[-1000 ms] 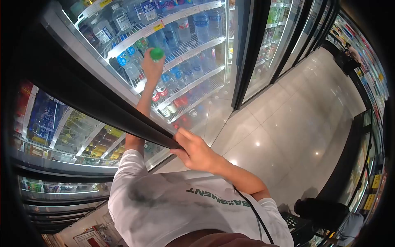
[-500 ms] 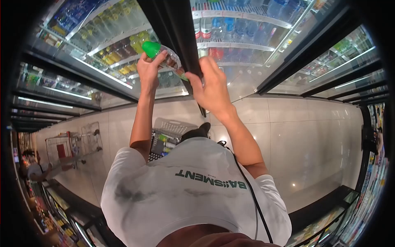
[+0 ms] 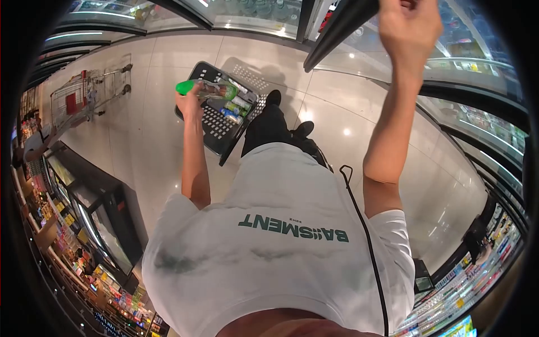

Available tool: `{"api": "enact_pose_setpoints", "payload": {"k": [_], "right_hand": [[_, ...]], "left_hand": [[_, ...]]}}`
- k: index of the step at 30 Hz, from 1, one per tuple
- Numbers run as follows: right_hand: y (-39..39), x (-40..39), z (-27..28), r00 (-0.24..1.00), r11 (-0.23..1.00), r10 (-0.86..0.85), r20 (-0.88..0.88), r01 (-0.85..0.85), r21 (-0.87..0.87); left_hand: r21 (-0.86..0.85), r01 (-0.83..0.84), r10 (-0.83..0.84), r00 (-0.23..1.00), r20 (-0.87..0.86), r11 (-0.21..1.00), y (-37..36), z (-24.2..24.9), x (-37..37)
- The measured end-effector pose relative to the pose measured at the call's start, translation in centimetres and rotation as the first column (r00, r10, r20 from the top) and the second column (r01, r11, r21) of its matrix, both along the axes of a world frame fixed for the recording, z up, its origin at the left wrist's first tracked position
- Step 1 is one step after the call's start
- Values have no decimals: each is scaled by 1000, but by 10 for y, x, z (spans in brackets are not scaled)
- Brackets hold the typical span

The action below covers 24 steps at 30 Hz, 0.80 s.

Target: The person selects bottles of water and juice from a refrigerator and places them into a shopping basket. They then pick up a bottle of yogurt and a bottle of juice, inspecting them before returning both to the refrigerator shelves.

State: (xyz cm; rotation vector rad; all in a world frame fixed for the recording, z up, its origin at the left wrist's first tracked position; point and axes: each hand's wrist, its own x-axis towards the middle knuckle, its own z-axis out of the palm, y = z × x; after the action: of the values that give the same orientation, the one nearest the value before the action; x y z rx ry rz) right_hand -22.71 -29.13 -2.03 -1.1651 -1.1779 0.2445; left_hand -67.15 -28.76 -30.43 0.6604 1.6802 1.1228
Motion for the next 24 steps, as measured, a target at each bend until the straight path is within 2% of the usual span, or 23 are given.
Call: {"api": "enact_pose_setpoints", "payload": {"k": [2, 4, 5, 7, 8, 9, 10, 11, 13, 14, 16, 17, 19, 22, 23, 24], "right_hand": [[6, -12, 13, 972, 980, -142, 186, 165, -111], [19, 6, -6, 916, 940, -308, 257, 335, -68], [26, 15, -14, 883, 916, -374, 284, 399, -35], [29, 9, -2, 860, 896, -329, 389, 414, -158], [31, 7, 4, 846, 880, -299, 442, 423, -214], [43, -9, -5, 879, 916, -316, 358, 381, -125], [57, -24, -6, 917, 955, -195, 348, 258, -145], [76, -39, -11, 783, 800, -538, 311, 591, -106], [72, -13, -12, 785, 805, -564, 258, 591, -38], [40, 44, 7, 937, 967, -245, 248, 255, -11], [37, 44, 14, 939, 964, -250, 236, 264, -30], [33, 48, 16, 936, 961, -255, 242, 272, -38], [35, 41, 10, 901, 935, -349, 257, 351, 40], [32, 34, 4, 876, 915, -402, 267, 396, 79], [32, 30, 0, 871, 912, -405, 277, 404, 64], [33, 25, -3, 867, 909, -410, 284, 413, 53]], "left_hand": [[-56, -49, 46, 997, -60, 997, -9, -85, -45], [-124, -216, 182, 954, -239, 968, -24, -154, -54], [-142, -220, 176, 946, -274, 965, -35, -200, -63], [-178, -225, 155, 927, -342, 958, -53, -288, -77], [-304, -211, 45, 880, -473, 929, -52, -283, -68], [-348, -180, -40, 841, -540, 920, -53, -311, -71], [-399, -146, -134, 793, -594, 905, -56, -340, -71], [-419, -97, -158, 832, -532, 903, -61, -364, -74], [-432, -4, -184, 901, -393, 902, -64, -404, -68], [-428, -52, -160, 881, -445, 902, -65, -432, -68], [-476, -86, -161, 876, -454, 875, -64, -450, -67], [-545, -80, -212, 866, -452, 834, -64, -460, -68], [-658, -72, -310, 841, -444, 749, -69, -508, -82], [-824, -160, -524, 702, -482, 543, -40, -484, -73], [-823, -53, -582, 681, -444, 565, -36, -461, -68], [-809, -23, -575, 691, -438, 588, -34, -455, -67]]}}
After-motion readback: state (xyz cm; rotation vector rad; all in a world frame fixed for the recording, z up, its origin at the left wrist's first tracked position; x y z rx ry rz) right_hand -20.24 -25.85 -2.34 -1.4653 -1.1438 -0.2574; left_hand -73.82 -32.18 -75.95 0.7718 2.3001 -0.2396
